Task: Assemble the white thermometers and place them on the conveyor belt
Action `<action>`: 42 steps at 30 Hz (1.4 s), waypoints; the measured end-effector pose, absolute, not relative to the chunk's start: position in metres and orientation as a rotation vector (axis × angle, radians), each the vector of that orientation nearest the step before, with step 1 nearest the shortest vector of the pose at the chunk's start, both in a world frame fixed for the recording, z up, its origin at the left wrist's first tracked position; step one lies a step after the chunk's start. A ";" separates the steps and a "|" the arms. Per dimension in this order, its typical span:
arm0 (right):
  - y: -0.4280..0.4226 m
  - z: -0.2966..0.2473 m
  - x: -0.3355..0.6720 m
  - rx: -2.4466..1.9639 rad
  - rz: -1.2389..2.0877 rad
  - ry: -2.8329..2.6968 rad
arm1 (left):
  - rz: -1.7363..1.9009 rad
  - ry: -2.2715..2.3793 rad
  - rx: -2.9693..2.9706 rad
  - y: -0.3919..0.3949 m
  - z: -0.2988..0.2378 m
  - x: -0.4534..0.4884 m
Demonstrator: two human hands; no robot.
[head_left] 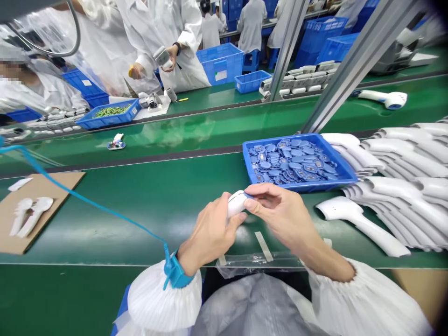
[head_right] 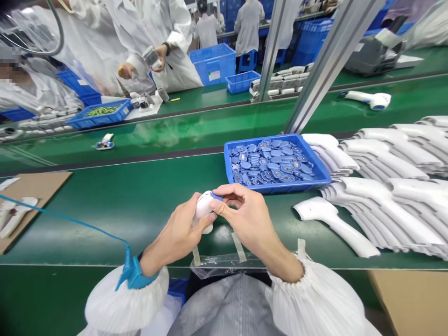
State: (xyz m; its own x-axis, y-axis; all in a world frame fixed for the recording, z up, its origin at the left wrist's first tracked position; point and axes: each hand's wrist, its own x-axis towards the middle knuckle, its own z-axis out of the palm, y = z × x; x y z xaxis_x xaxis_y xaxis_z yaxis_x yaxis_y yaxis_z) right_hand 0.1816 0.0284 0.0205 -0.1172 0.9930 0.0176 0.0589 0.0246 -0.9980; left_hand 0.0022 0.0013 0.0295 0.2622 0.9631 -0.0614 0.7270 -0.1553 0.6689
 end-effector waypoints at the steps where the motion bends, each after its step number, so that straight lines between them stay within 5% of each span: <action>1: 0.028 0.024 0.184 -1.176 1.191 -1.466 | 0.493 1.524 1.989 0.000 0.031 0.001; 10: 0.013 0.015 0.192 -1.103 0.688 -1.961 | 0.571 1.517 2.273 -0.005 0.019 0.006; 19: -0.018 -0.005 0.213 -1.223 0.870 -2.107 | 1.118 2.022 1.707 -0.013 -0.012 0.023; 25: -0.038 -0.020 0.197 -1.185 0.631 -2.055 | 1.169 2.029 1.927 0.000 -0.018 0.023; 28: -0.037 -0.022 0.195 -1.334 0.807 -1.920 | 1.073 1.899 1.878 -0.002 -0.011 0.013; 35: -0.022 -0.028 0.194 -1.522 1.912 -1.190 | 1.406 1.796 1.455 -0.007 -0.028 0.012; 42: -0.027 -0.026 0.170 -1.429 0.717 -2.321 | 1.422 2.013 1.337 0.032 -0.035 0.031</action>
State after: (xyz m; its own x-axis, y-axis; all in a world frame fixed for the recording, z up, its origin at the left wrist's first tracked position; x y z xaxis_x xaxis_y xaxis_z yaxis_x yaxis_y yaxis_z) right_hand 0.1702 -0.0272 -0.0257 -0.4473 0.8943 0.0104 0.7326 0.3731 -0.5693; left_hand 0.0311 0.0315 -0.0348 -0.5014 0.8335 0.2319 0.4972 0.0582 0.8657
